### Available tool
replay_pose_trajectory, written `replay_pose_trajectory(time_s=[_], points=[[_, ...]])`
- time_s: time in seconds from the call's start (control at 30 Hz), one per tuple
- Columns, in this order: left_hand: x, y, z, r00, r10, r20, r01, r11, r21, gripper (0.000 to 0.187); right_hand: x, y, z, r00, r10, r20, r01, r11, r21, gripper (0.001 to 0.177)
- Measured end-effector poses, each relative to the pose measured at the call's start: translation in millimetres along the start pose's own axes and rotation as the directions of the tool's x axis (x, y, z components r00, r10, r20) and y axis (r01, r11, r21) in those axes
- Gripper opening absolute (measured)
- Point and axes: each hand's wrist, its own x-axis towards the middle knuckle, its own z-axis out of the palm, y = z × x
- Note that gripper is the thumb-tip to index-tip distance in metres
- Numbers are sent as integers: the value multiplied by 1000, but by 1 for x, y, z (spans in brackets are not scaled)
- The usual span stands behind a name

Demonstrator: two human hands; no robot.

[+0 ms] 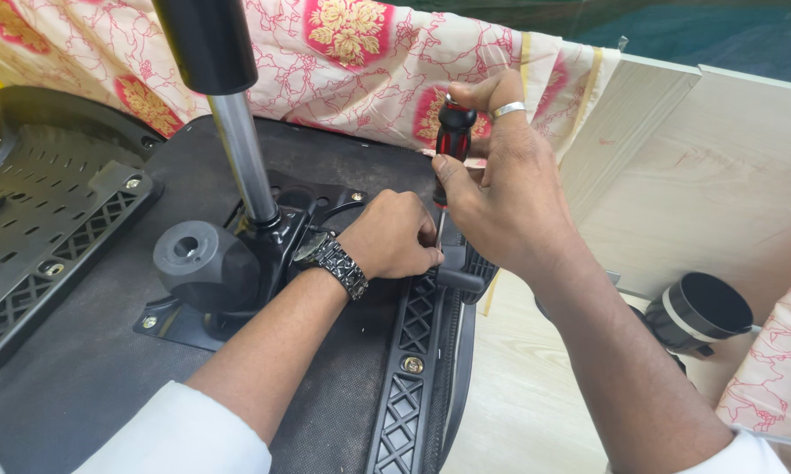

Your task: The person uses a screwdriver to tighten screws into the underside of an overturned chair, securing a plastic frame to the seat base. The person repeatedly picks up screws and fastens them in place.

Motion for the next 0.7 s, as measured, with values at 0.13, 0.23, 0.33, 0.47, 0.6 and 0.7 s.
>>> replay_pose_trajectory(time_s=[0.13, 0.23, 0.33, 0.47, 0.6, 0.7], points=[[-2, 3, -1, 1000, -16, 22, 15, 1000, 22, 16, 1, 2, -1, 998, 63, -7, -63, 997, -32, 50], [-1, 6, -5, 1000, 2, 5, -2, 1000, 10, 16, 5, 6, -2, 992, 112, -58, -119, 986, -119, 51], [-3, 9, -6, 1000, -10, -6, 10, 1000, 3, 16, 5, 11, -3, 989, 133, -62, -141, 979, -149, 54], [-5, 11, -7, 1000, -26, -15, 26, 999, -18, 17, 5, 15, -8, 989, -148, -11, 145, 982, -120, 53], [-4, 10, -6, 999, -50, -4, 50, 999, -16, 18, 4, 16, -12, 999, -27, 36, 29, 997, -65, 51], [-4, 7, -4, 999, -50, 2, 50, 999, -17, 17, 2, 13, -4, 1000, 10, 4, -10, 994, -107, 52]])
